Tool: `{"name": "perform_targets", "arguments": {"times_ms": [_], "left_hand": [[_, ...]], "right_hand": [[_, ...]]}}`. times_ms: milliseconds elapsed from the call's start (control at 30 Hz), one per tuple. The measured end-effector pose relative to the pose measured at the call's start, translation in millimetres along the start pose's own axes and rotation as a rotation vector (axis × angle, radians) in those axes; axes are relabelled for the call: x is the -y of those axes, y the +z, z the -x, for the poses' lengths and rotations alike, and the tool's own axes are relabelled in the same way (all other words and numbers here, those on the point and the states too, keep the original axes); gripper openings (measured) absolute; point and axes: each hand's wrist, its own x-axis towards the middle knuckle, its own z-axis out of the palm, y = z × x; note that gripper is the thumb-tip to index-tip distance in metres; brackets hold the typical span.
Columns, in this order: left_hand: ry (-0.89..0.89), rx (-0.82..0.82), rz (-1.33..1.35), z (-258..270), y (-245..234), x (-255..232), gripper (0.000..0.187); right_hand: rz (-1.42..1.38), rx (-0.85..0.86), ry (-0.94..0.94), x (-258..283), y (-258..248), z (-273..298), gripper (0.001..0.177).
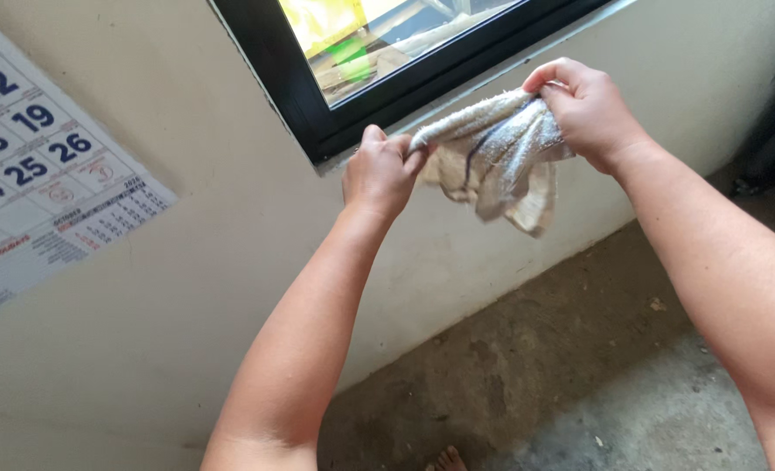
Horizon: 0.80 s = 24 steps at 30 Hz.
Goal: The person wets a cloth in a green basin, wrings it out, and uses it to wipe the interior frame and glass of a sliding window.
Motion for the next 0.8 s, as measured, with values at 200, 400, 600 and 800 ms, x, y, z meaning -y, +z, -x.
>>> {"name": "perform_targets", "arguments": {"times_ms": [200,400,600,800], "left_hand": [[0.250,-0.177,0.237,-51.6,7.5,58.4,0.021],[-0.167,0.224,0.888,-115.3,7.3,115.5,0.033],[-0.072,0.214,0.937,-144.9,16.6,141.8,0.029],[-0.190,0.062,0.527,-169.2,20.3,152.2,0.028]], "right_hand": [[0.290,0.007,0.052,5.2,43.3,-55.6,0.030],[0.659,0.103,-0.268,-0.3,93.1,-104.9,0.055],[0.803,0.059,-0.121,-13.9,137.3,-133.9,0.041],[0.794,-0.137,-0.171,-31.7,159.4,-164.5,0.029]]}}
